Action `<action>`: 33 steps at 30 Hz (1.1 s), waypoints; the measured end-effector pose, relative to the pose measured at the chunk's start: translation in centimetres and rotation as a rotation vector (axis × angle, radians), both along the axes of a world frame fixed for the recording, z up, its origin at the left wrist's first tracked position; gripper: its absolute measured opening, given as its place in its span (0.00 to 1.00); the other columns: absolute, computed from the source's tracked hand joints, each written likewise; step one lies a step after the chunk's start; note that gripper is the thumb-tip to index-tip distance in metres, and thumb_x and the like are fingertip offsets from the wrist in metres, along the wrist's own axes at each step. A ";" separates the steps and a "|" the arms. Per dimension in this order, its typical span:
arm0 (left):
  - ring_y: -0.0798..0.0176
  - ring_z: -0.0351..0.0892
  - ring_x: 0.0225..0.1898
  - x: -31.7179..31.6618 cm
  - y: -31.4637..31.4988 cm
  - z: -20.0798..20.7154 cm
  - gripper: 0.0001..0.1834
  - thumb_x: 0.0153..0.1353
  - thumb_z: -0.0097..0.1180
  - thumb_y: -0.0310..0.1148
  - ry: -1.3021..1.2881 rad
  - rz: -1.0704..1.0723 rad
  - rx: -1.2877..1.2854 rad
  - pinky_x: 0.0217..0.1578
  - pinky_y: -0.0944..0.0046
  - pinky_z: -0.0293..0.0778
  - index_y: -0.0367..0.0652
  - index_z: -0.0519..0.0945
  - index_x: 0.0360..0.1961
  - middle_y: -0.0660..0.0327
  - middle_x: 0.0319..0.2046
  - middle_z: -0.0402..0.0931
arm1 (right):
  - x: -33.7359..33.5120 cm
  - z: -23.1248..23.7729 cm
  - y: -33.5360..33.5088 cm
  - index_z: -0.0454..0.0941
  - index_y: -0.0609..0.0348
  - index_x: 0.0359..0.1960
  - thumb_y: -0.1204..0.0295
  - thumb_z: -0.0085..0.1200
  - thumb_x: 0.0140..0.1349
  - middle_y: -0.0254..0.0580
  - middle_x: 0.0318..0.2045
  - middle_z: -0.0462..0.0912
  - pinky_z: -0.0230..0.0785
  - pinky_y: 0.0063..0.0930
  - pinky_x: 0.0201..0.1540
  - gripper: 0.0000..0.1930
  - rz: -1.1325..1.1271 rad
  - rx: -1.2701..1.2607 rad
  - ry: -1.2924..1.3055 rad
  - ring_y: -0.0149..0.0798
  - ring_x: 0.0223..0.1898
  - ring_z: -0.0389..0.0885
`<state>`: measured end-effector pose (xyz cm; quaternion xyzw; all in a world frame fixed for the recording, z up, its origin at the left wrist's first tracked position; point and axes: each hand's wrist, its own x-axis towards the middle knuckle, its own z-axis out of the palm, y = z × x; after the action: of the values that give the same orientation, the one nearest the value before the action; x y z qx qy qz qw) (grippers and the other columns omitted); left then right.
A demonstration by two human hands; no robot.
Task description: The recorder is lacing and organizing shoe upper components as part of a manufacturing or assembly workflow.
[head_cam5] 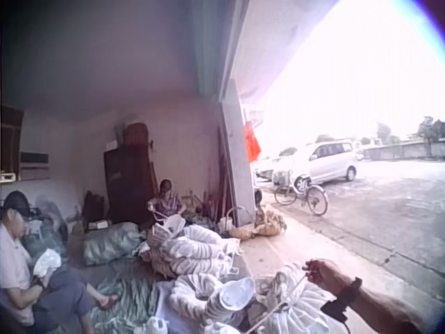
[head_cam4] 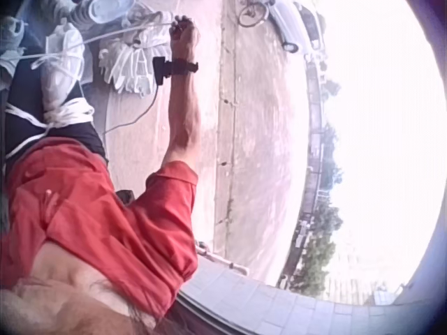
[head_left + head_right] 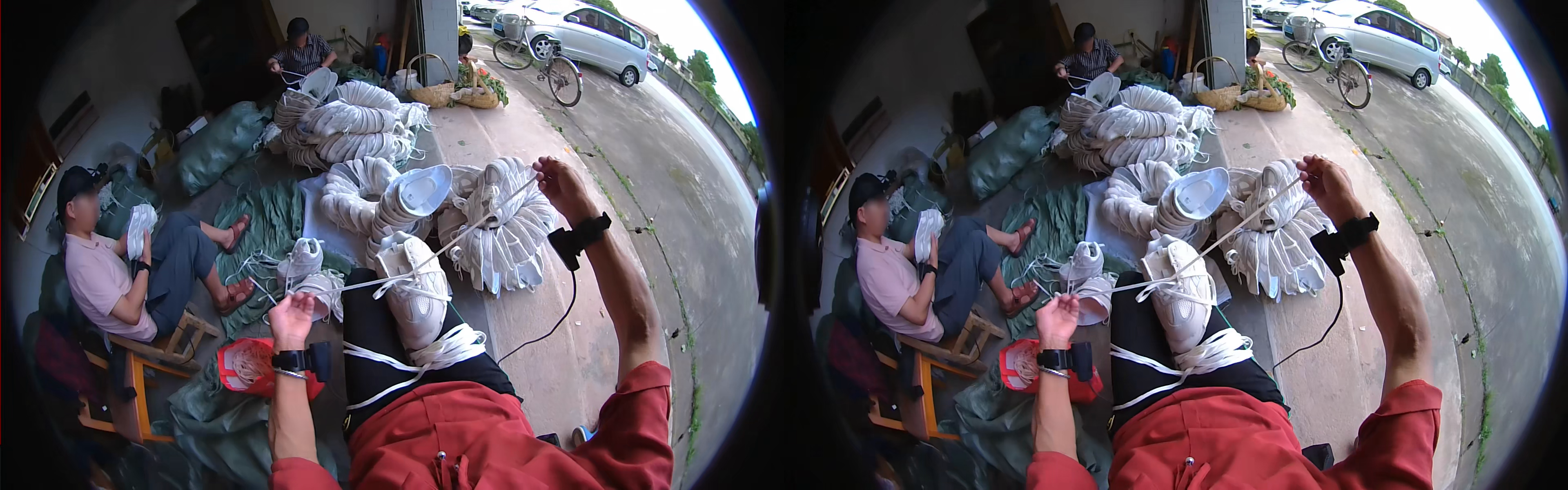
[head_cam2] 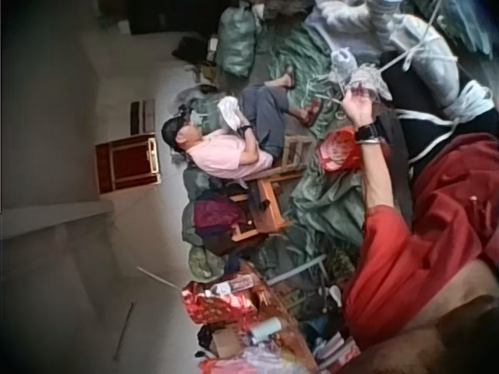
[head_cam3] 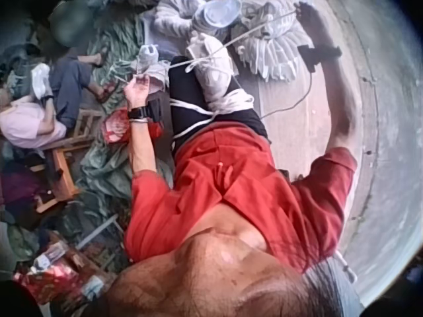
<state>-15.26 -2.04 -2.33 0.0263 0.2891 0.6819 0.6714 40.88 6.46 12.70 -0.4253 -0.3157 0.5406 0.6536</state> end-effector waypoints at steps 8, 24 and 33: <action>0.61 0.71 0.30 -30.8 -14.2 -4.8 0.12 0.62 0.36 0.29 0.216 0.973 -0.327 0.43 0.53 0.77 0.29 0.63 0.28 0.59 0.21 0.61 | -5.7 -2.8 0.1 0.71 0.61 0.36 0.74 0.42 0.57 0.39 0.31 0.78 0.70 0.23 0.31 0.08 0.156 -0.071 -0.125 0.33 0.29 0.78; 0.74 0.66 0.09 13.2 0.7 4.6 0.13 0.52 0.56 0.30 1.515 -0.576 0.365 0.09 0.73 0.59 0.35 0.75 0.38 0.66 0.12 0.69 | -21.3 -11.5 -3.2 0.78 0.54 0.34 0.70 0.52 0.52 0.45 0.22 0.79 0.71 0.37 0.29 0.08 0.534 0.517 -1.450 0.46 0.25 0.79; 0.48 0.78 0.32 15.6 1.4 4.2 0.08 0.43 0.57 0.34 1.991 -0.768 0.258 0.32 0.54 0.72 0.42 0.78 0.24 0.51 0.26 0.78 | -21.6 -11.6 -2.5 0.75 0.56 0.27 0.66 0.48 0.54 0.49 0.22 0.77 0.69 0.42 0.29 0.08 0.517 0.413 -1.559 0.52 0.27 0.78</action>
<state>0.31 -0.65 1.83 0.7299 0.6041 0.1226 0.2956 19.30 3.93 1.15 -0.4630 -0.8559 0.1567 0.1692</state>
